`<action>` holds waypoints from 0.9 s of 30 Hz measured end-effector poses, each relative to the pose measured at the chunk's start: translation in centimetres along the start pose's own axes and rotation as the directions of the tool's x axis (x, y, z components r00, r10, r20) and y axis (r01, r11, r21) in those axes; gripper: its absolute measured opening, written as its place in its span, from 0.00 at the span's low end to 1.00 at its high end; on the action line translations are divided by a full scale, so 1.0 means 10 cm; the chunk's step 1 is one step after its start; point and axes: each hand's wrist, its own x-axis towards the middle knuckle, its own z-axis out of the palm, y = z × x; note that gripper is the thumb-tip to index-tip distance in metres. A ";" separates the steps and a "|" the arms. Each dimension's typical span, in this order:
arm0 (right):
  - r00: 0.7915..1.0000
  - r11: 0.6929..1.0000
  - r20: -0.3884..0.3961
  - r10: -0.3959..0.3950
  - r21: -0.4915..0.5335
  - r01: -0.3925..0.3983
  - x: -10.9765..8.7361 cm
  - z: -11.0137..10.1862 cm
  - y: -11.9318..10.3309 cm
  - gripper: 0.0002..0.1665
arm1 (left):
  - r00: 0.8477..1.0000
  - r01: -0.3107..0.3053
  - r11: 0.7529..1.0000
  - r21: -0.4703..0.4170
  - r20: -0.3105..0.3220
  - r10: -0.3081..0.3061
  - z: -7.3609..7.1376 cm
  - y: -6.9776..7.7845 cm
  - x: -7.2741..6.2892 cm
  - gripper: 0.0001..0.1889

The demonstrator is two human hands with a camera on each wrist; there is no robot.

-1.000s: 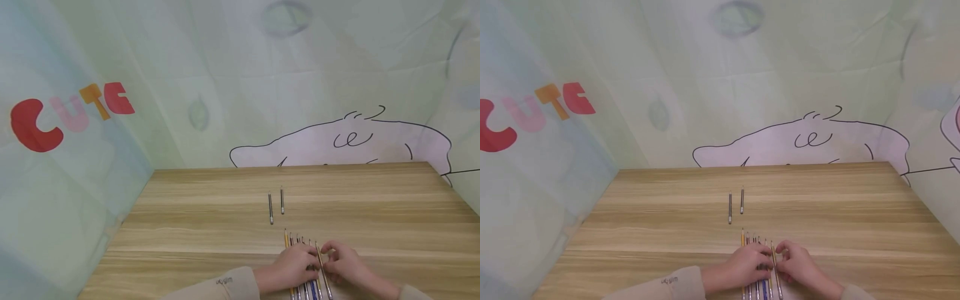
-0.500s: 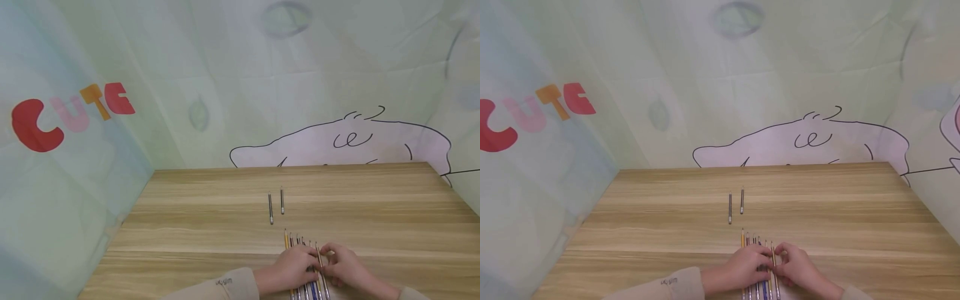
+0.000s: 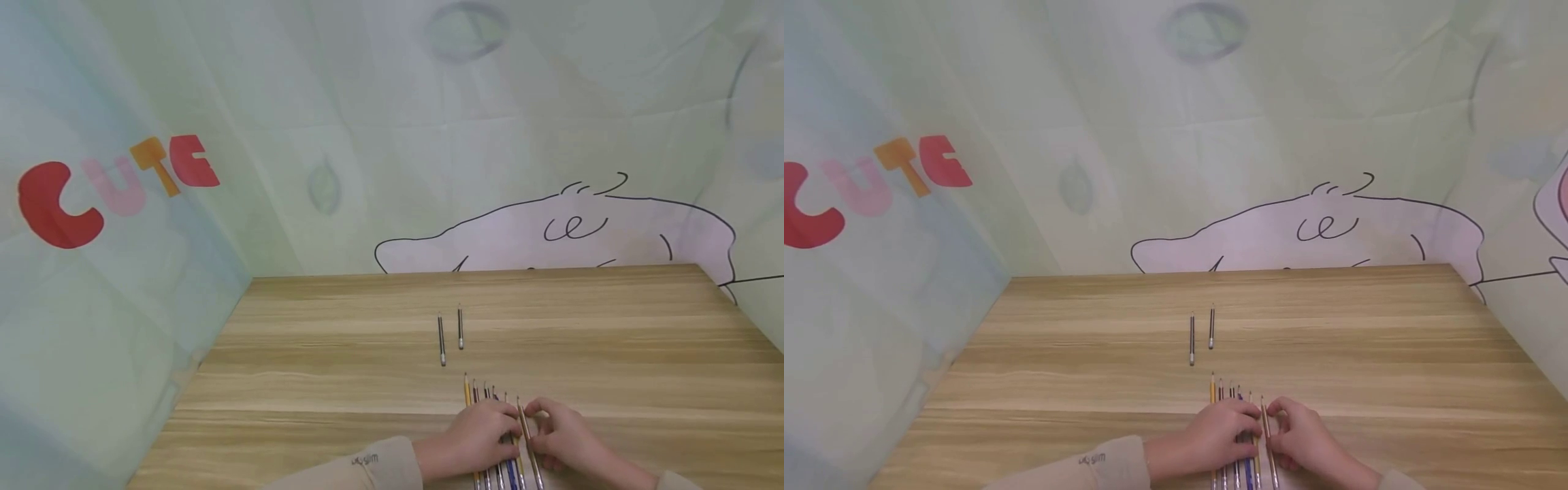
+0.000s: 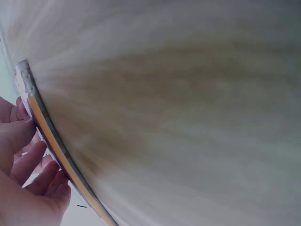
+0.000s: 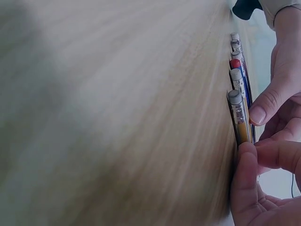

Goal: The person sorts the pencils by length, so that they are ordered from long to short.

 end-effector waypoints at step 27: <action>0.997 0.998 -0.040 -0.060 0.032 0.062 0.09 -0.24 -0.12 0.29 | 0.984 0.104 0.985 -0.138 -0.130 -0.122 -0.06 -0.22 -0.08 0.10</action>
